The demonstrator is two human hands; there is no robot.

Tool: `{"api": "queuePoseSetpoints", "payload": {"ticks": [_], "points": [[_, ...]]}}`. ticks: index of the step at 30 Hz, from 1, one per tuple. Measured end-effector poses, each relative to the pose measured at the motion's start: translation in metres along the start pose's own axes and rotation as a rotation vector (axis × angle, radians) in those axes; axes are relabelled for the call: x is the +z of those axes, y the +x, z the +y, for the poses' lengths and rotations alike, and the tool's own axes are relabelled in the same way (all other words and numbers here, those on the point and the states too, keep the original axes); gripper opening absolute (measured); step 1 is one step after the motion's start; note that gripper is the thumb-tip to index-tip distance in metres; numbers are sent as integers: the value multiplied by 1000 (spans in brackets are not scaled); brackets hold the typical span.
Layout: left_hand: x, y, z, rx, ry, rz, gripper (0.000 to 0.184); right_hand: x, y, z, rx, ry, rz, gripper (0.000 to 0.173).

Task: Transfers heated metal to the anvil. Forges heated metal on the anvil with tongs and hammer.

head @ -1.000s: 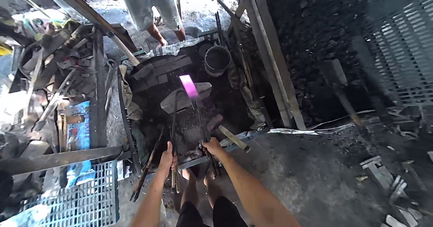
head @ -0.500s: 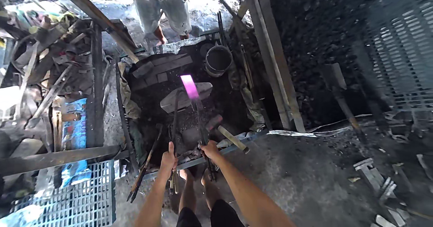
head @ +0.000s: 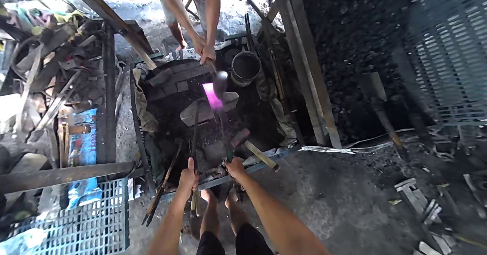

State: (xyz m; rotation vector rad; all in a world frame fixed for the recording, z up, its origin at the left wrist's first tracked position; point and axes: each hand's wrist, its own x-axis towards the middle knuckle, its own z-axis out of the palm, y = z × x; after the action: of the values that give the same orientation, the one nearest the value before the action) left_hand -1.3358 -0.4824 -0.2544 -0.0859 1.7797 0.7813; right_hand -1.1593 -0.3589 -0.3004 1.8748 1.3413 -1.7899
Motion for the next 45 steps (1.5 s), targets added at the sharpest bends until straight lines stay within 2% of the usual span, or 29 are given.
{"api": "queuePoseSetpoints", "payload": {"ticks": [3,9,13,17,27,33,38,45], "points": [[-4,-6,4,19,1,26,68,6,0,4,-13,39,-1,38],[4,-11,4,2,-5,50,68,16,-16,13,29,148,-17,30],[11,-9,-2,5,6,55,68,19,-29,24,48,131,-30,43],[15,-6,-5,11,26,86,69,33,-40,30,84,98,-1,31],[16,-6,-4,-4,15,88,68,58,-39,31,94,120,27,32],[15,-5,-5,-9,20,86,69,56,-36,34,81,99,25,33],[12,-9,-3,24,109,122,69,52,-40,30,22,-44,66,34],[15,-11,0,51,121,132,68,38,-44,43,61,122,8,30]]}}
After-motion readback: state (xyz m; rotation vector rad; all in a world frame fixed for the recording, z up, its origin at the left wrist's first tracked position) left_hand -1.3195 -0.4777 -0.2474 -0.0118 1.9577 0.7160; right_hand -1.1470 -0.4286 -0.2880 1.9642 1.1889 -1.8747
